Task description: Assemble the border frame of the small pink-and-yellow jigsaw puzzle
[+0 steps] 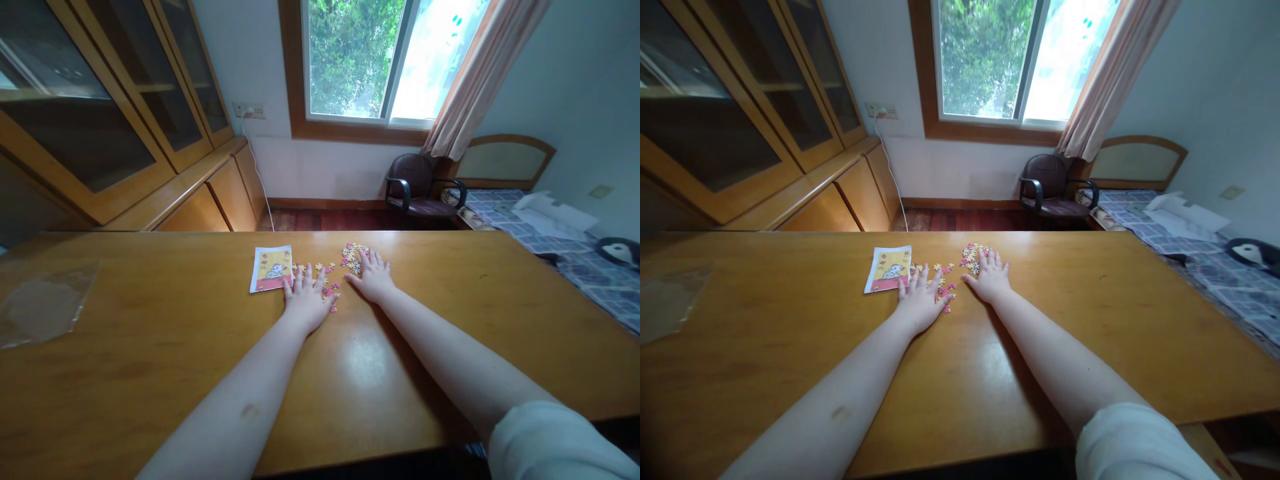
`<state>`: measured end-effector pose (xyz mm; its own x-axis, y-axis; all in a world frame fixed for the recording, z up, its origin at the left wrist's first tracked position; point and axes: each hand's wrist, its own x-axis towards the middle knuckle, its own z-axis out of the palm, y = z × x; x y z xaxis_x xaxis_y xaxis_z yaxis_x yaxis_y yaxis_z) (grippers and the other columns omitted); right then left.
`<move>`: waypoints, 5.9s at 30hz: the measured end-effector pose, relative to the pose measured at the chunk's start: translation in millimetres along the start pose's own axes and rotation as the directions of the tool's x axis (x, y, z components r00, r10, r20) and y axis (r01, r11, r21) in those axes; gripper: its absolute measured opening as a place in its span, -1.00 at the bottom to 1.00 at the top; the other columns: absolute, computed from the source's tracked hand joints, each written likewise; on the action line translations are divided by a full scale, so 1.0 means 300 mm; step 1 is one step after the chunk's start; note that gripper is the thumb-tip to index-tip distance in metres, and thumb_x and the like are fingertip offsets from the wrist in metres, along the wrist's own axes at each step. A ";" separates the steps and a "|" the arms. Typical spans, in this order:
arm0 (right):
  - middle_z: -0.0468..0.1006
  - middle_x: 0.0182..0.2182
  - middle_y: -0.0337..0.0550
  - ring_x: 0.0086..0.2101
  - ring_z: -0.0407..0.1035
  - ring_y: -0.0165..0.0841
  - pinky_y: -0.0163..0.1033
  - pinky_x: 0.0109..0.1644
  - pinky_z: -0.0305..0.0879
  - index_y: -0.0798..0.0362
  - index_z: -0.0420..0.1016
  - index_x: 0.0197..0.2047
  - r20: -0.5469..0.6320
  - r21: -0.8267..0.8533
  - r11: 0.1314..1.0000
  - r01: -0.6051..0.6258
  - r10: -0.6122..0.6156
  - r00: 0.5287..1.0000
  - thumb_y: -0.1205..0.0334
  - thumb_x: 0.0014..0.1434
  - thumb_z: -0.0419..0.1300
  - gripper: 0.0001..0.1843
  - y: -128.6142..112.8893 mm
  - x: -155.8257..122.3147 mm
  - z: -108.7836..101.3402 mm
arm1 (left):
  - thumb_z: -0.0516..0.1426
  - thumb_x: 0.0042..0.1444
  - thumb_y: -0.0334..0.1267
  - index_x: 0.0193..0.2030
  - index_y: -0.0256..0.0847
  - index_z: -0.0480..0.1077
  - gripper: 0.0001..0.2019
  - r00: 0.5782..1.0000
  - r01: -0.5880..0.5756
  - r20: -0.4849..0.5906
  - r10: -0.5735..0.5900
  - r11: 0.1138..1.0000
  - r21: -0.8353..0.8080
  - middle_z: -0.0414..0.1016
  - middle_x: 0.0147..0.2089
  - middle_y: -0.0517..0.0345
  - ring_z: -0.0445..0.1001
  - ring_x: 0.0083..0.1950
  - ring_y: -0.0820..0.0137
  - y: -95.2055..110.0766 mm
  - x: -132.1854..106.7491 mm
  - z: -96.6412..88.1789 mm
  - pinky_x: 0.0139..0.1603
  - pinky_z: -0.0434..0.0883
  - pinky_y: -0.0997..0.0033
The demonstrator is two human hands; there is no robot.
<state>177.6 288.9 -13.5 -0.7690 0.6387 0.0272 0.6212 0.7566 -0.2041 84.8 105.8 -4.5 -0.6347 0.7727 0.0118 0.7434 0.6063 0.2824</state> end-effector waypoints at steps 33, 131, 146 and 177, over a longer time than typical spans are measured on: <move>0.16 0.33 -0.05 0.33 -0.02 -0.20 0.03 0.41 -0.14 0.04 0.13 0.37 0.199 0.404 0.730 0.552 -0.659 0.726 -0.07 0.36 -0.16 -0.38 -0.321 0.129 -0.005 | -0.10 0.21 -0.01 0.45 -0.43 -0.19 -0.23 0.885 0.449 0.064 -0.460 0.883 0.138 -0.16 0.44 -0.48 -0.10 0.44 -0.16 -0.026 -0.002 -0.085 0.34 -0.12 -0.29; -0.09 0.40 0.12 0.37 -0.23 -0.10 0.08 0.41 -0.29 0.15 -0.04 0.42 0.149 0.051 0.908 0.415 -0.418 0.896 -0.26 0.23 0.00 -0.11 -0.050 0.333 0.007 | -0.12 0.32 -0.01 0.34 -0.28 0.17 -0.44 0.975 -0.208 0.058 0.215 0.972 -0.109 0.18 0.38 -0.06 0.11 0.40 0.19 -0.010 0.024 -0.024 0.39 0.06 0.14; -0.13 0.40 0.14 0.37 -0.24 -0.04 0.09 0.41 -0.25 0.18 -0.13 0.44 0.174 0.073 0.848 0.525 -0.529 0.831 -0.36 0.13 0.05 0.06 0.057 0.249 -0.024 | -0.09 0.31 -0.03 0.31 -0.27 0.21 -0.47 0.975 -0.214 0.035 0.220 0.968 -0.130 0.20 0.37 -0.09 0.13 0.39 0.14 -0.015 0.036 -0.006 0.37 0.09 0.04; 0.56 -0.03 0.01 -0.02 0.41 -0.22 -0.13 0.12 0.28 0.12 0.46 0.04 -0.170 0.359 0.928 0.093 -0.033 0.985 0.29 0.22 0.08 -0.67 0.048 -0.075 -0.026 | 0.06 0.11 -0.40 -0.05 -0.23 0.48 -0.71 0.985 -0.060 -0.169 -0.043 0.826 -0.560 0.55 -0.06 0.04 0.51 -0.05 0.32 -0.068 0.079 -0.012 0.07 0.44 0.28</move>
<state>205.1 286.6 -9.4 -0.7523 0.6277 0.1999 0.4507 0.7118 -0.5387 53.9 111.1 -6.6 -0.6924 0.7032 0.1613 0.5340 0.3493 0.7699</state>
